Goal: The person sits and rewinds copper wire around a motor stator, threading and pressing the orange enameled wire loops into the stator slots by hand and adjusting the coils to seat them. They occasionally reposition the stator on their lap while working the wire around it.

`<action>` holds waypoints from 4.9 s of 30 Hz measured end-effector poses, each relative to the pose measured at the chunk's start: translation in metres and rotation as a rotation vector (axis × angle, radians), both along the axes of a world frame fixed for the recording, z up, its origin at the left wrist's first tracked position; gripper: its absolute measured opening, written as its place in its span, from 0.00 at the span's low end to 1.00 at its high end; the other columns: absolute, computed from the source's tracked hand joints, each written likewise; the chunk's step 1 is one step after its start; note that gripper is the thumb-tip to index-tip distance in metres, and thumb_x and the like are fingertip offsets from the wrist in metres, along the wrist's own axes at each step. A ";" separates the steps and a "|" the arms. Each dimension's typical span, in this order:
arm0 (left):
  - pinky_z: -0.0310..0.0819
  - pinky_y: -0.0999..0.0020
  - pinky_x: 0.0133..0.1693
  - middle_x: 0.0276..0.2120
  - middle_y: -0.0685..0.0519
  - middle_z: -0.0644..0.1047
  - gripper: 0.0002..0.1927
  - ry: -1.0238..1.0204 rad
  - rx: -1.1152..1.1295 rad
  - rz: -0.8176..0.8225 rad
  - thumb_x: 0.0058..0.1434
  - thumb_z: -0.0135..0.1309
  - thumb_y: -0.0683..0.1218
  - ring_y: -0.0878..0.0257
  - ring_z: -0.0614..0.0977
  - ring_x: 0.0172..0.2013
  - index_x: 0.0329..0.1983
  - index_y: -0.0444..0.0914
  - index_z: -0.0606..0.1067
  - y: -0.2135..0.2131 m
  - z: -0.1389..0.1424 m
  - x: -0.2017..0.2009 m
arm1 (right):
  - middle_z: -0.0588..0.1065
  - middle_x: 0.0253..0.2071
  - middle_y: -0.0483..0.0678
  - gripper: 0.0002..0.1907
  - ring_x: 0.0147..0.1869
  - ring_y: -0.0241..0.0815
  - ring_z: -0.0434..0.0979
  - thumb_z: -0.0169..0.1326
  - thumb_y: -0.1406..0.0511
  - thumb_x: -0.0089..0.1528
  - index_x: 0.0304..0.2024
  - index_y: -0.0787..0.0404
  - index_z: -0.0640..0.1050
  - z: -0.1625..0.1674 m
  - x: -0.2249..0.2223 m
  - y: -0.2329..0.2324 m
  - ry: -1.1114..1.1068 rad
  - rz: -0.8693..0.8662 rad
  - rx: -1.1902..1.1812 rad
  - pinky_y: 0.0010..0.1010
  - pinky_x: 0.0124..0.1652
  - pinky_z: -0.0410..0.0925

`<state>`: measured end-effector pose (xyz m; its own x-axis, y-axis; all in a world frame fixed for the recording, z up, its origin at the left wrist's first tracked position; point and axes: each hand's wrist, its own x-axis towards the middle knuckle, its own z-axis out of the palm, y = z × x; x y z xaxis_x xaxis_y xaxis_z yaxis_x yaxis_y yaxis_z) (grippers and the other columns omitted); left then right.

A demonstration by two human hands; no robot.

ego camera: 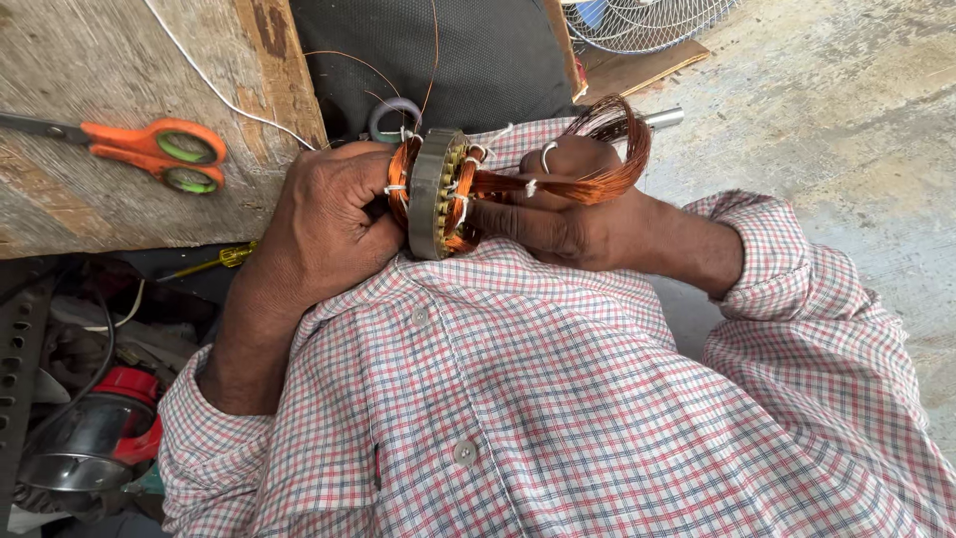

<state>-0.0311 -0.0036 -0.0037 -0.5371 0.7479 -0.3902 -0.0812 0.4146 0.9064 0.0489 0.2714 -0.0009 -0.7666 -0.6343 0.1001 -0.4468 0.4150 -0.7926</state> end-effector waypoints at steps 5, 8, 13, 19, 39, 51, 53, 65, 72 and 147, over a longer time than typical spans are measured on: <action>0.79 0.63 0.32 0.30 0.49 0.80 0.07 0.027 -0.004 -0.056 0.55 0.60 0.38 0.58 0.83 0.29 0.38 0.35 0.79 0.002 0.002 -0.008 | 0.80 0.35 0.41 0.20 0.32 0.34 0.75 0.60 0.66 0.59 0.54 0.62 0.79 0.002 -0.001 0.002 0.183 0.019 0.072 0.31 0.29 0.68; 0.78 0.63 0.30 0.28 0.48 0.79 0.06 0.029 -0.054 -0.098 0.57 0.62 0.41 0.58 0.83 0.28 0.35 0.34 0.78 0.002 0.003 -0.011 | 0.70 0.25 0.39 0.20 0.28 0.33 0.69 0.62 0.65 0.62 0.57 0.63 0.81 -0.003 0.000 0.002 0.151 0.063 0.084 0.31 0.26 0.63; 0.78 0.62 0.28 0.25 0.48 0.78 0.09 0.033 -0.078 -0.159 0.58 0.65 0.45 0.57 0.83 0.26 0.34 0.35 0.79 0.003 0.000 -0.014 | 0.72 0.26 0.38 0.17 0.28 0.31 0.68 0.64 0.65 0.66 0.57 0.63 0.81 -0.010 0.000 -0.002 0.215 0.073 0.062 0.29 0.25 0.62; 0.78 0.62 0.30 0.24 0.50 0.77 0.08 0.067 -0.002 -0.151 0.60 0.65 0.45 0.57 0.82 0.26 0.35 0.36 0.79 0.003 -0.001 -0.015 | 0.75 0.31 0.45 0.19 0.30 0.40 0.71 0.63 0.67 0.60 0.54 0.64 0.81 0.017 -0.001 0.000 0.034 -0.003 0.116 0.34 0.26 0.63; 0.74 0.63 0.25 0.22 0.50 0.76 0.05 0.121 -0.047 -0.147 0.59 0.63 0.40 0.59 0.80 0.22 0.32 0.35 0.78 -0.001 -0.007 -0.004 | 0.81 0.43 0.51 0.12 0.47 0.41 0.84 0.61 0.68 0.66 0.51 0.65 0.79 0.054 0.026 0.001 -0.522 -0.308 -0.083 0.28 0.43 0.78; 0.74 0.61 0.27 0.23 0.49 0.76 0.04 0.127 -0.032 -0.139 0.56 0.62 0.38 0.56 0.81 0.24 0.32 0.34 0.77 0.001 -0.008 -0.006 | 0.80 0.45 0.48 0.14 0.49 0.41 0.84 0.60 0.68 0.65 0.53 0.63 0.81 0.051 0.030 0.005 -0.820 -0.215 -0.157 0.32 0.47 0.78; 0.73 0.60 0.27 0.24 0.48 0.76 0.04 0.128 0.014 -0.112 0.55 0.61 0.37 0.55 0.80 0.25 0.33 0.34 0.77 0.001 -0.008 -0.006 | 0.80 0.45 0.50 0.13 0.49 0.42 0.84 0.60 0.67 0.64 0.51 0.62 0.82 0.051 0.032 0.001 -0.836 -0.233 -0.141 0.30 0.45 0.78; 0.71 0.64 0.23 0.21 0.51 0.75 0.03 0.121 0.006 -0.122 0.57 0.61 0.38 0.61 0.78 0.20 0.30 0.35 0.77 0.000 -0.012 -0.002 | 0.81 0.41 0.54 0.15 0.40 0.42 0.83 0.65 0.71 0.64 0.52 0.66 0.79 0.049 0.029 -0.010 -0.136 -0.399 0.050 0.34 0.38 0.78; 0.73 0.64 0.24 0.22 0.51 0.76 0.04 0.152 0.019 -0.132 0.58 0.62 0.40 0.61 0.78 0.21 0.31 0.35 0.78 0.002 -0.013 -0.003 | 0.81 0.41 0.55 0.20 0.42 0.43 0.81 0.67 0.66 0.64 0.55 0.70 0.78 0.050 0.014 -0.008 -0.253 -0.214 0.146 0.35 0.37 0.75; 0.74 0.62 0.26 0.24 0.47 0.76 0.05 0.108 -0.011 -0.126 0.53 0.59 0.35 0.57 0.80 0.23 0.34 0.33 0.78 0.002 -0.006 -0.002 | 0.75 0.41 0.53 0.17 0.40 0.45 0.78 0.68 0.69 0.59 0.50 0.66 0.81 0.032 0.008 -0.022 -0.383 -0.262 0.060 0.35 0.34 0.72</action>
<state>-0.0334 -0.0019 -0.0093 -0.4784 0.8080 -0.3439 0.0698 0.4254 0.9023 0.0566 0.2494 0.0315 -0.8763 -0.4103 -0.2524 -0.0008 0.5253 -0.8509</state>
